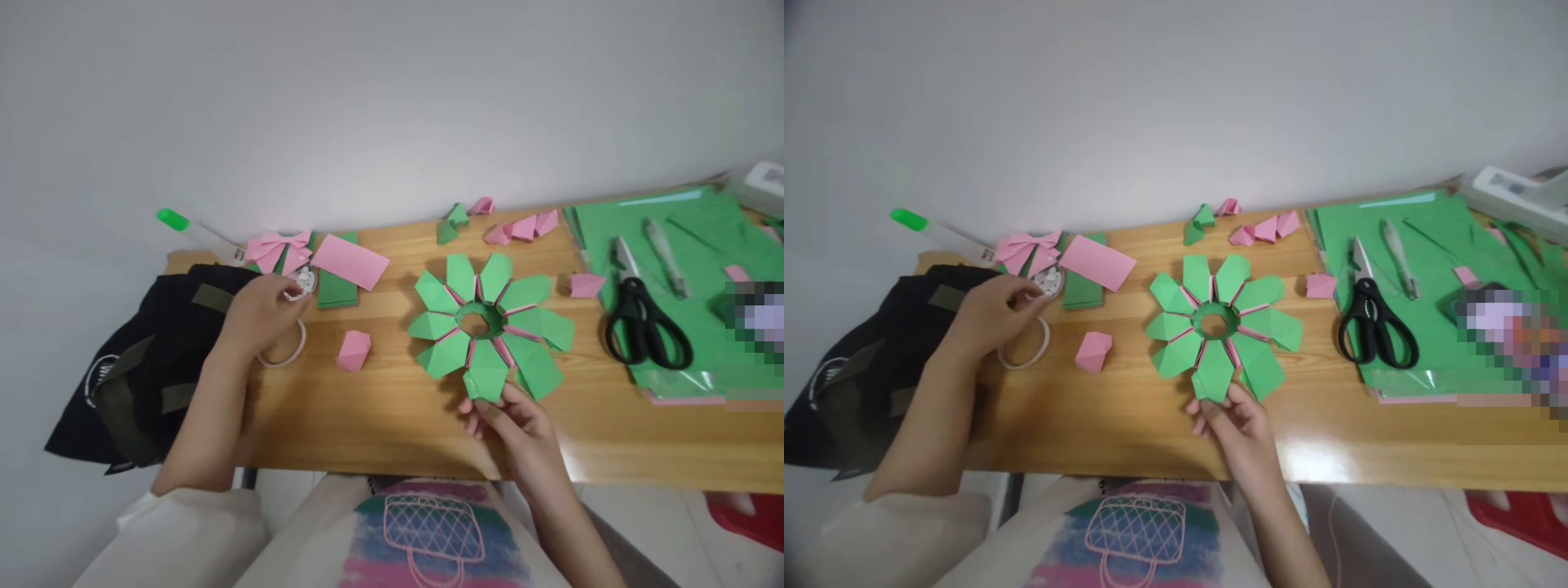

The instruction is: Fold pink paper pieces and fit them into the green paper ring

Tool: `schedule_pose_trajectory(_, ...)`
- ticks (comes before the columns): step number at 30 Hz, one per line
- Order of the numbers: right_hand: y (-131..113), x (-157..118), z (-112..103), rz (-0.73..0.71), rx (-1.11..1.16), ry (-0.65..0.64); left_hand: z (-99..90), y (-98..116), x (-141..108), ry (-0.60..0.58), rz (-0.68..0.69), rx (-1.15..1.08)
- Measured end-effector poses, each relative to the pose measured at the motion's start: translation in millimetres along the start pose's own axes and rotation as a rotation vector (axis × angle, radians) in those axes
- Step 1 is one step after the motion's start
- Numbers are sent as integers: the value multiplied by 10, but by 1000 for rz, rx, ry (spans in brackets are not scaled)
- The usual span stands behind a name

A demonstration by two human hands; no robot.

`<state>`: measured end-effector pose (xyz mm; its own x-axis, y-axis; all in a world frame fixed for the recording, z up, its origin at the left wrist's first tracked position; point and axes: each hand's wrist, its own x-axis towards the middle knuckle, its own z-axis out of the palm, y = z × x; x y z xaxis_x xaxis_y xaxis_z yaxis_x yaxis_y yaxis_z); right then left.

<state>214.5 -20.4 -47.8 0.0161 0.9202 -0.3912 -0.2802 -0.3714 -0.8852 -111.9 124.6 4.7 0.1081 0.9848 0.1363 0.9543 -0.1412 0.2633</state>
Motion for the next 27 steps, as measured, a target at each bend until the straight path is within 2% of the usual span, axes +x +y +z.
schedule_pose_trajectory(3, 13, -4, -10, -12, -6, -12, -3, 275, -239, -307, 7, -154)
schedule_pose_trajectory(5, 19, -7, -16, -13, -22, -12, 58, 399, -391, -375, -35, -248)
schedule_pose_trajectory(6, 21, -9, -19, -14, -27, -12, 107, 433, -455, -372, -71, -313)
schedule_pose_trajectory(11, 27, -27, -43, -40, -15, -44, 357, 473, -620, -206, -310, -701)
schedule_pose_trajectory(14, 38, -36, -40, -21, -1, -18, 391, 571, -668, -216, -365, -960)
schedule_pose_trajectory(17, 48, -36, -9, 10, 34, 90, 374, 762, -751, -227, -375, -1159)
schedule_pose_trajectory(21, 19, -10, 41, 10, 33, 160, 406, 1077, -882, -228, -413, -1236)
schedule_pose_trajectory(24, -37, 15, 70, 42, 67, 121, 480, 1286, -926, -206, -433, -1300)
schedule_pose_trajectory(27, -85, 35, 100, 94, 108, 80, 563, 1424, -928, -113, -408, -1355)
